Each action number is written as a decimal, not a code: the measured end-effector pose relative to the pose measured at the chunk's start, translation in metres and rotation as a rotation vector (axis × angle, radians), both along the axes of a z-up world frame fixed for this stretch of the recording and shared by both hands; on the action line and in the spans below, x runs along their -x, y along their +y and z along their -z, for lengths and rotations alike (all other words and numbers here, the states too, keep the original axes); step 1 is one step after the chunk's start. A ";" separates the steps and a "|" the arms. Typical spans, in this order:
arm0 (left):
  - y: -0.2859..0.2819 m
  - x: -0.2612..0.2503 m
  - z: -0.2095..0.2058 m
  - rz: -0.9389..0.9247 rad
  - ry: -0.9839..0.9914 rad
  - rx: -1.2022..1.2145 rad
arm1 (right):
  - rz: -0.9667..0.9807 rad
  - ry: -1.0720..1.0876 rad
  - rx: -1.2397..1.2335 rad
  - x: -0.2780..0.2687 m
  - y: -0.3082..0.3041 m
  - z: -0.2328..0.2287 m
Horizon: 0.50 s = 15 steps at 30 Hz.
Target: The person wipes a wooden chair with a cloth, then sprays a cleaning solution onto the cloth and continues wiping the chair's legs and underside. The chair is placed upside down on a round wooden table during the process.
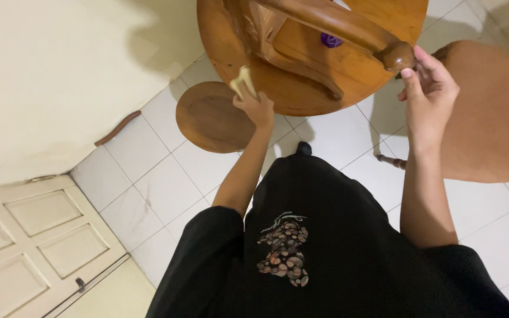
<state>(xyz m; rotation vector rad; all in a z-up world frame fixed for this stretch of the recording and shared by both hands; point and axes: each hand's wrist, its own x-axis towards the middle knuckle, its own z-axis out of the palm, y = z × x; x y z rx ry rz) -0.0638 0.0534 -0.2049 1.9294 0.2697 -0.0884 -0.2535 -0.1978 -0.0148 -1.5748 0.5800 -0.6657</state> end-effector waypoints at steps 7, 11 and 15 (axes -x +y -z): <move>0.013 -0.056 0.087 0.025 0.181 -0.277 | 0.039 0.026 -0.092 -0.001 0.004 -0.011; 0.003 -0.071 0.089 0.208 0.414 -0.385 | 0.054 0.082 -0.067 0.003 0.002 -0.005; 0.002 -0.073 0.077 0.082 0.458 -0.508 | -0.017 0.069 -0.044 0.008 -0.006 -0.006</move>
